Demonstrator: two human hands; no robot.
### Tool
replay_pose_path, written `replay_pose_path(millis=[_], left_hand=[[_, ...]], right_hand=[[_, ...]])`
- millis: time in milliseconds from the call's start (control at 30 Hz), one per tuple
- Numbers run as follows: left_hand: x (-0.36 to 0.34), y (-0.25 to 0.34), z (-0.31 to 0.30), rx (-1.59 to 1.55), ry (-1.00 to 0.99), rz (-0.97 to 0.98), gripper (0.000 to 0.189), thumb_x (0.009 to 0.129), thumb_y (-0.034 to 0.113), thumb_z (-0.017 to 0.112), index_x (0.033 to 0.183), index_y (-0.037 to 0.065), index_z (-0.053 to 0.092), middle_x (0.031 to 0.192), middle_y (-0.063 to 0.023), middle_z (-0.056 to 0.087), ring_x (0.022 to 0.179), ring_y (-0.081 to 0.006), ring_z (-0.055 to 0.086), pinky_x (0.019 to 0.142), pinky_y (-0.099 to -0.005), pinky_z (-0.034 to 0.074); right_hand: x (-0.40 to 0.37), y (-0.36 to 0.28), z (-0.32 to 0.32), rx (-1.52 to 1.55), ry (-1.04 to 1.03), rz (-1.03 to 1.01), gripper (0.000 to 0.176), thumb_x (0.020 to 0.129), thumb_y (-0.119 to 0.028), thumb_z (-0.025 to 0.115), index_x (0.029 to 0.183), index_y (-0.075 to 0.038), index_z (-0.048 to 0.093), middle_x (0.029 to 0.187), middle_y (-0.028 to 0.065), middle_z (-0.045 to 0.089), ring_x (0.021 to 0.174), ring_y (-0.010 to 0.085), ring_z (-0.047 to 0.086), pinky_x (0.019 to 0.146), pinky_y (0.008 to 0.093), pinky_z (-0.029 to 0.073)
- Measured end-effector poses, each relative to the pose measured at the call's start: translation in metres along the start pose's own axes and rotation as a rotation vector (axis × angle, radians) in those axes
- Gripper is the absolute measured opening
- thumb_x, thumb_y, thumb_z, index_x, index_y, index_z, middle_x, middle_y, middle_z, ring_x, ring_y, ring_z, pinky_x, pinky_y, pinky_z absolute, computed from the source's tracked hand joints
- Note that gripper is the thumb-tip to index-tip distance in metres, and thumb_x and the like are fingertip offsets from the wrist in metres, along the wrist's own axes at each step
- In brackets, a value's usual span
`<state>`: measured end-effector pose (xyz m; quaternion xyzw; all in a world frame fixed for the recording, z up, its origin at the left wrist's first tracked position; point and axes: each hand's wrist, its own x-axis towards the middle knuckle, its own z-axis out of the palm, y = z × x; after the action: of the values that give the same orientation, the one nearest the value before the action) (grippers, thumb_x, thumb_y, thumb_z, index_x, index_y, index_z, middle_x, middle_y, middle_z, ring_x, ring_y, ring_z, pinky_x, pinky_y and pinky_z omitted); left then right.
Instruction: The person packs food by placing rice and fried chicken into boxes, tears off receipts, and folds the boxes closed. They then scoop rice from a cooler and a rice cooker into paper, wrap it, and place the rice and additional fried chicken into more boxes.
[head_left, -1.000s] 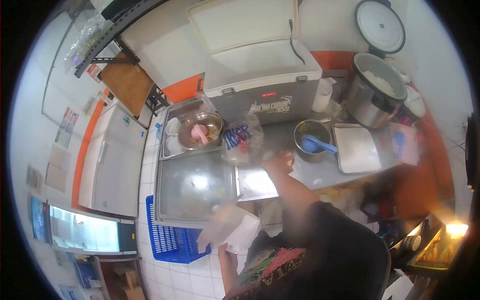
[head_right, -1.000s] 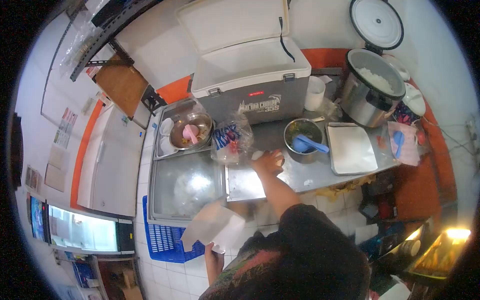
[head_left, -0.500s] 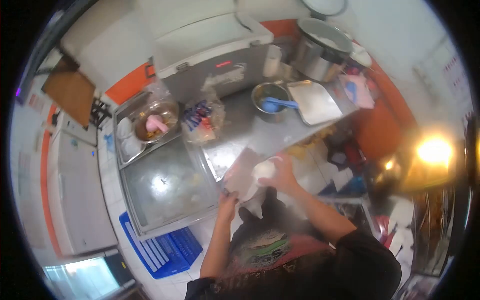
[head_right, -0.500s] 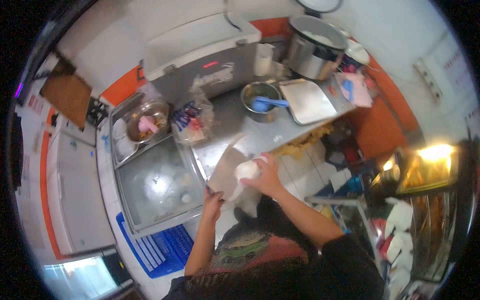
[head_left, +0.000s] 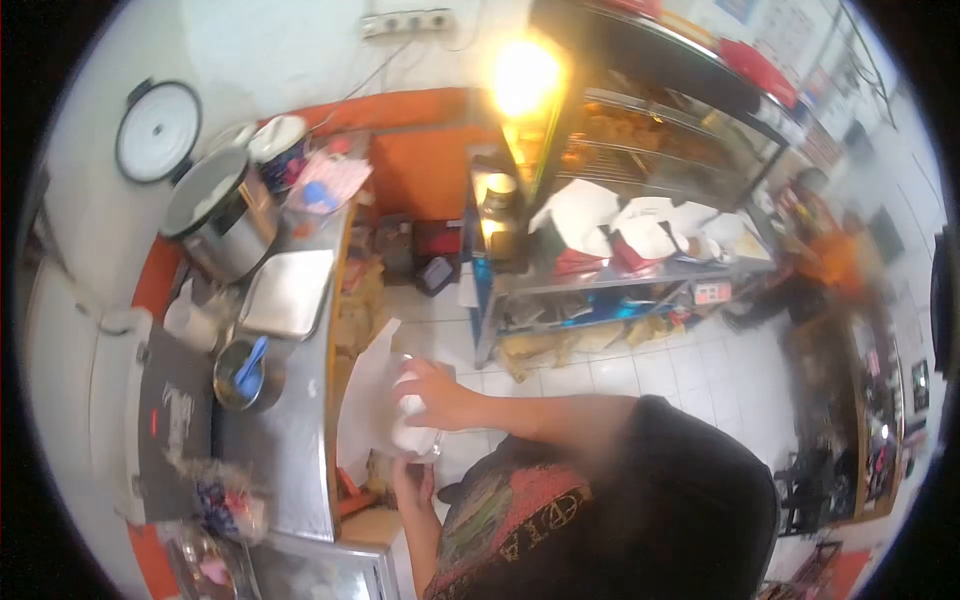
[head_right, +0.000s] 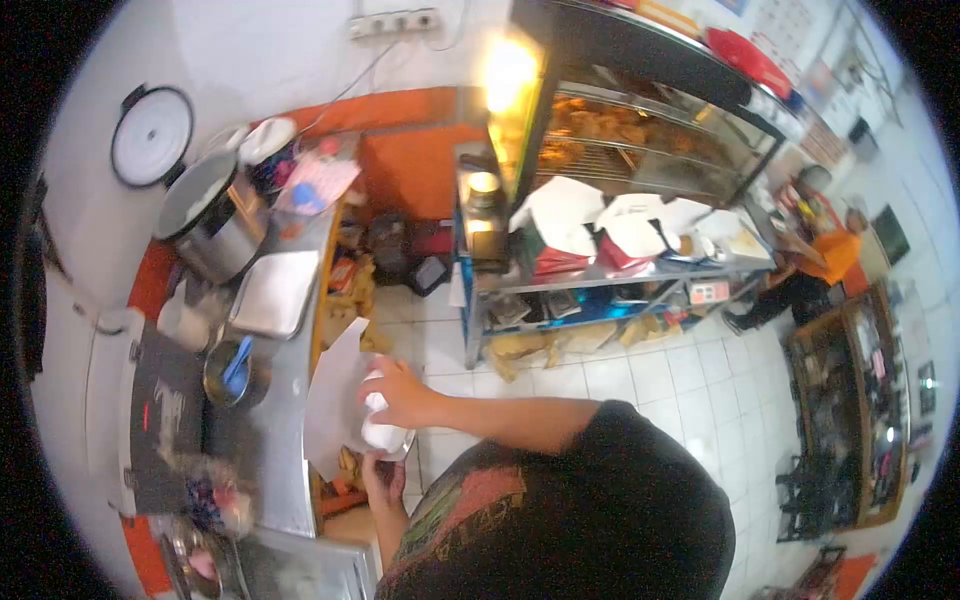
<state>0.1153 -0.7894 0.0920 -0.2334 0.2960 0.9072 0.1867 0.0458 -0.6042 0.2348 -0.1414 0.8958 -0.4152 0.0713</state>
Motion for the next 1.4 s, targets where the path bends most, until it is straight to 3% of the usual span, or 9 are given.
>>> replay_pose_path(millis=[133, 400, 567, 733, 833, 1067, 1167, 1200, 1400], left_hand=[[0.035, -0.034, 0.025, 0.061, -0.102, -0.059, 0.043, 0.073, 0.008, 0.064, 0.115, 0.001, 0.058, 0.113, -0.0107, 0.063, 0.107, -0.0264, 0.061, 0.095, -0.0413, 0.048], [0.074, -0.120, 0.136, 0.179, -0.192, -0.054, 0.061, 0.070, 0.009, 0.063, 0.129, 0.002, 0.050, 0.124, -0.0136, 0.059, 0.114, -0.0309, 0.058, 0.096, -0.0482, 0.047], [0.091, -0.200, 0.206, 0.102, -0.125, -0.112, 0.061, 0.069, 0.009, 0.062, 0.129, 0.002, 0.051, 0.124, -0.0135, 0.059, 0.112, -0.0309, 0.059, 0.094, -0.0490, 0.048], [0.086, -0.247, 0.254, 0.301, 0.038, -0.202, 0.052, 0.070, 0.009, 0.061, 0.121, 0.001, 0.056, 0.118, -0.0124, 0.062, 0.109, -0.0294, 0.059, 0.096, -0.0463, 0.047], [0.080, -0.276, 0.281, 0.366, 0.015, -0.238, 0.051, 0.070, 0.008, 0.060, 0.120, -0.002, 0.056, 0.115, -0.0129, 0.062, 0.109, -0.0288, 0.059, 0.096, -0.0426, 0.048], [0.063, -0.336, 0.325, 0.516, -0.057, -0.283, 0.053, 0.072, 0.012, 0.064, 0.123, -0.001, 0.056, 0.115, -0.0103, 0.063, 0.109, -0.0256, 0.061, 0.094, -0.0388, 0.049], [0.122, -0.380, 0.231, 0.425, -0.216, -0.369, 0.051, 0.073, 0.011, 0.063, 0.121, 0.000, 0.056, 0.115, -0.0104, 0.063, 0.109, -0.0260, 0.060, 0.094, -0.0399, 0.049], [0.080, -0.389, 0.303, 0.410, -0.310, -0.378, 0.048, 0.072, 0.010, 0.061, 0.119, 0.002, 0.056, 0.114, -0.0103, 0.062, 0.108, -0.0270, 0.060, 0.092, -0.0412, 0.048], [0.053, -0.460, 0.278, 0.316, -0.160, -0.427, 0.061, 0.068, 0.014, 0.059, 0.127, 0.002, 0.053, 0.117, -0.0112, 0.061, 0.111, -0.0303, 0.058, 0.091, -0.0436, 0.048]], right_hand=[[-0.056, 0.040, -0.116, 0.329, 0.154, -0.093, 0.041, 0.070, -0.009, 0.079, 0.110, -0.017, 0.071, 0.135, 0.0155, 0.047, 0.129, 0.0346, 0.044, 0.111, 0.0447, 0.033], [-0.194, 0.381, -0.329, -0.467, 1.057, 0.576, 0.025, 0.069, -0.008, 0.068, 0.091, -0.017, 0.074, 0.117, 0.0165, 0.058, 0.115, 0.0368, 0.053, 0.100, 0.0474, 0.042], [-0.209, 0.573, -0.366, -0.475, 0.821, 0.512, 0.035, 0.073, -0.015, 0.067, 0.107, -0.021, 0.073, 0.140, 0.0219, 0.046, 0.126, 0.0411, 0.048, 0.105, 0.0501, 0.039], [-0.201, 0.545, -0.385, -0.394, 0.650, 0.735, 0.039, 0.081, -0.030, 0.069, 0.119, -0.025, 0.070, 0.144, 0.0174, 0.048, 0.128, 0.0437, 0.044, 0.110, 0.0533, 0.032], [-0.222, 0.544, -0.388, -0.273, 0.933, 0.393, 0.035, 0.083, -0.024, 0.067, 0.117, -0.023, 0.071, 0.141, 0.0171, 0.050, 0.126, 0.0384, 0.047, 0.110, 0.0481, 0.035], [-0.336, 0.529, -0.382, 0.132, 1.134, 0.512, 0.019, 0.085, -0.012, 0.063, 0.101, -0.005, 0.072, 0.097, 0.0123, 0.071, 0.091, 0.0270, 0.068, 0.085, 0.0356, 0.052], [-0.401, 0.516, -0.396, 0.336, 1.115, 0.666, 0.020, 0.086, -0.015, 0.065, 0.100, -0.003, 0.072, 0.091, 0.0123, 0.072, 0.085, 0.0232, 0.068, 0.078, 0.0327, 0.053], [-0.418, 0.506, -0.403, 0.352, 1.063, 0.671, 0.021, 0.085, -0.015, 0.065, 0.100, -0.003, 0.072, 0.091, 0.0122, 0.072, 0.086, 0.0226, 0.068, 0.079, 0.0324, 0.053], [-0.487, 0.515, -0.403, 0.300, 0.824, 0.706, 0.027, 0.087, -0.021, 0.067, 0.106, -0.002, 0.072, 0.097, 0.0105, 0.072, 0.090, 0.0175, 0.067, 0.081, 0.0304, 0.051]])
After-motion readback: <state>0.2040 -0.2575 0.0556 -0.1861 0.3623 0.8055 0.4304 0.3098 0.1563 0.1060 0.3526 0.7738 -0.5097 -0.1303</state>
